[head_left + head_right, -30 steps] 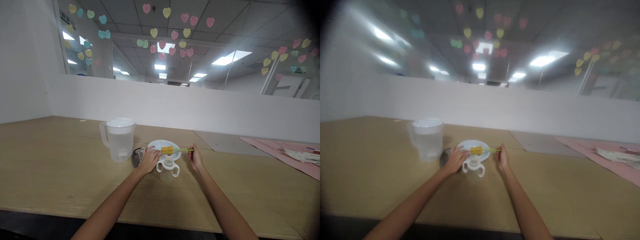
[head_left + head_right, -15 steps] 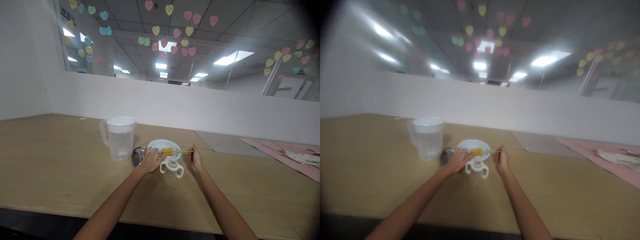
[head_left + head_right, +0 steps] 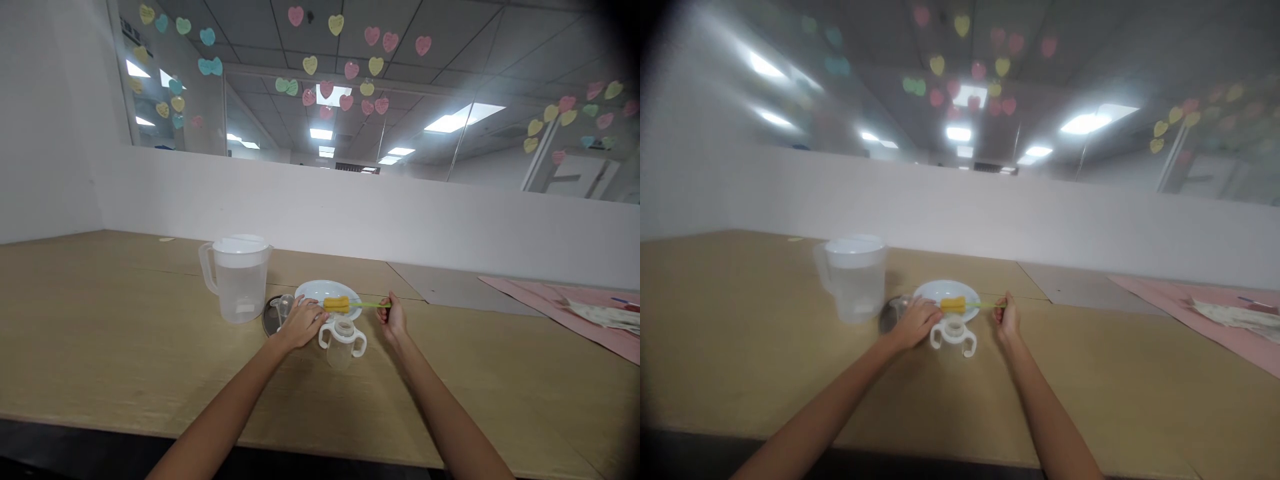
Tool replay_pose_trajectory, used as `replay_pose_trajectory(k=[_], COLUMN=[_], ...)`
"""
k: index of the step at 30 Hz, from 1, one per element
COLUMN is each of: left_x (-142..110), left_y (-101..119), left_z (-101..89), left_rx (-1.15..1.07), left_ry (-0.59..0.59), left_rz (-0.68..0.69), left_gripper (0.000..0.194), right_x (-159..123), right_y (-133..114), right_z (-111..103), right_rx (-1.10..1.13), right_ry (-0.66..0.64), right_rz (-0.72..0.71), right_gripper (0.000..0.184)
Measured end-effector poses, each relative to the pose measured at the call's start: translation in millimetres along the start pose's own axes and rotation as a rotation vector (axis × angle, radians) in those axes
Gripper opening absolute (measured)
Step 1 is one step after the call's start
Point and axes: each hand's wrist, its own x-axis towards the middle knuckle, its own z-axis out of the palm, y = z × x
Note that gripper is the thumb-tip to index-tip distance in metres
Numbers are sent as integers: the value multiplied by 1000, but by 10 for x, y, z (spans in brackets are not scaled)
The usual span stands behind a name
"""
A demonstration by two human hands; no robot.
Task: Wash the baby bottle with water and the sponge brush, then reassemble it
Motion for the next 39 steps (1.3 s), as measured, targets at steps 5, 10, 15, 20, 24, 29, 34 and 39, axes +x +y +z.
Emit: replay_pose_trajectory(k=[5, 10, 15, 20, 24, 29, 34, 39], left_x=[-12, -24, -18, -31, -35, -35, -39, -50], left_y=[77, 70, -3, -29, -26, -39, -41, -59], left_z=[-73, -68, -21, -37, -50, -51, -83, -99], left_rx=[-82, -159, -183, -177, -158, -136, -161, -188], left_ry=[37, 28, 228, 432, 414, 319, 346, 383], left_rz=[83, 24, -54, -127, -150, -102, -120, -108], left_gripper=[38, 40, 28, 15, 20, 26, 27, 22], right_x=[-5, 1, 8, -1, -10, 12, 13, -4], right_y=[-22, -34, -52, -19, 15, -5, -12, 1], right_z=[2, -2, -25, -8, 14, -15, -13, 14], right_rx=[64, 87, 127, 76, 13, 78, 105, 28], right_ry=[5, 28, 40, -22, -115, -119, -148, -52], right_rz=[20, 29, 11, 27, 30, 11, 31, -36], right_gripper=[33, 31, 30, 31, 32, 32, 29, 31])
